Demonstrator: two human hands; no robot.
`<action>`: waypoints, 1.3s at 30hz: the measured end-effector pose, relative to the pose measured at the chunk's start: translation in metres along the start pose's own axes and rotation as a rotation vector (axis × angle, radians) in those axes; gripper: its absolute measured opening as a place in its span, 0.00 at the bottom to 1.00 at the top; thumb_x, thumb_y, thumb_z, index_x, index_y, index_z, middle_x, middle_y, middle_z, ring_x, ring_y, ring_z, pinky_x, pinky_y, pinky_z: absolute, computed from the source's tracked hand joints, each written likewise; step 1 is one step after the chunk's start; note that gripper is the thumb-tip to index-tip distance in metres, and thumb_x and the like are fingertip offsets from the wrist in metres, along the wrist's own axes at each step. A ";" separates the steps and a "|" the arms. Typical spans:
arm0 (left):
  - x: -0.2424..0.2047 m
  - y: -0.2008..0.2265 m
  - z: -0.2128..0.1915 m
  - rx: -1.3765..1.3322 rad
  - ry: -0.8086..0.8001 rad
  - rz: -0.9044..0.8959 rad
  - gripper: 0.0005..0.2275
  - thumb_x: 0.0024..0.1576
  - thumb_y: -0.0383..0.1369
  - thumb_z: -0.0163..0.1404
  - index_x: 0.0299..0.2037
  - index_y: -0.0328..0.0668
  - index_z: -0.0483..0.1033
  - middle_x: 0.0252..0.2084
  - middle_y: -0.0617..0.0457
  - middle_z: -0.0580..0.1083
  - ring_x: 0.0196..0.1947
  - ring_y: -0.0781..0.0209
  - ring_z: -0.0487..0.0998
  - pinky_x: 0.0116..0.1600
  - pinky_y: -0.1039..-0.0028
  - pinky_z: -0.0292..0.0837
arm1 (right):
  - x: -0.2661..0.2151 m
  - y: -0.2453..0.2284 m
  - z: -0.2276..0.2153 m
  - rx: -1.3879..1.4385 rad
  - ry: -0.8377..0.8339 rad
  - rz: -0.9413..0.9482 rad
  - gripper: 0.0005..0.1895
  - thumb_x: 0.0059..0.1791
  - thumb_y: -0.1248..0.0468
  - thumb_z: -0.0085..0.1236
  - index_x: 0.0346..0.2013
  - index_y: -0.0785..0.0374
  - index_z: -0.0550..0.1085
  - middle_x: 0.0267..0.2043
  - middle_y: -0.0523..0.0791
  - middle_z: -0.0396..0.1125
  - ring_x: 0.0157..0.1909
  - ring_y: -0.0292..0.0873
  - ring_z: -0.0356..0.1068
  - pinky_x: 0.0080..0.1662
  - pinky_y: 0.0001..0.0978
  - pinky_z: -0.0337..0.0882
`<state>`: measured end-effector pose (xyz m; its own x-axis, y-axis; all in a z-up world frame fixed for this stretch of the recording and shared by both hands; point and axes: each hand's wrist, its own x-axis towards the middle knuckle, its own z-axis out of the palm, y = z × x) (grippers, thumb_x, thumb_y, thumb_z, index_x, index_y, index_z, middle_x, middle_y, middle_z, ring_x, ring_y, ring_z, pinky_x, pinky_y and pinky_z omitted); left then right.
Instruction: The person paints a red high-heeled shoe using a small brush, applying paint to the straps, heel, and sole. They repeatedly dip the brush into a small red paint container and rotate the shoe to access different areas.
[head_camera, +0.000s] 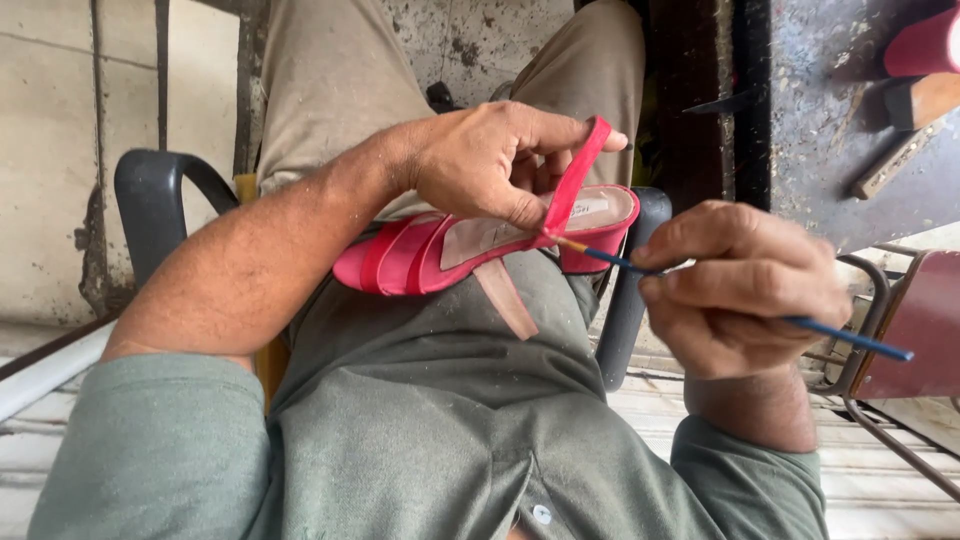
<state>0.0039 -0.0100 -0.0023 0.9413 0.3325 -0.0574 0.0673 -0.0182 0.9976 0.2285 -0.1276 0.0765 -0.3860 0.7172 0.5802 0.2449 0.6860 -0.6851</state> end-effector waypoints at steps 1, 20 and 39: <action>-0.002 -0.001 0.002 -0.008 0.005 -0.004 0.33 0.55 0.36 0.61 0.72 0.47 0.63 0.35 0.64 0.72 0.34 0.74 0.74 0.42 0.82 0.73 | -0.006 0.007 -0.001 0.007 -0.005 0.005 0.07 0.43 0.78 0.59 0.26 0.66 0.70 0.29 0.57 0.70 0.27 0.46 0.74 0.31 0.31 0.79; -0.001 -0.003 0.005 0.018 0.020 -0.021 0.32 0.53 0.35 0.59 0.71 0.49 0.65 0.33 0.65 0.72 0.32 0.76 0.74 0.40 0.83 0.73 | -0.007 0.016 -0.003 -0.168 0.100 0.024 0.09 0.48 0.79 0.60 0.30 0.68 0.69 0.32 0.61 0.70 0.30 0.49 0.73 0.31 0.34 0.73; -0.008 -0.002 0.008 -0.064 -0.002 0.021 0.33 0.55 0.35 0.61 0.72 0.45 0.62 0.36 0.65 0.70 0.35 0.75 0.71 0.44 0.82 0.72 | -0.021 0.018 -0.006 0.068 0.090 0.046 0.09 0.44 0.79 0.56 0.28 0.63 0.69 0.31 0.55 0.70 0.30 0.44 0.76 0.33 0.28 0.80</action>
<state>-0.0010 -0.0197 -0.0038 0.9430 0.3306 -0.0366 0.0265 0.0349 0.9990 0.2468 -0.1295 0.0543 -0.2940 0.7580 0.5823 0.1982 0.6443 -0.7386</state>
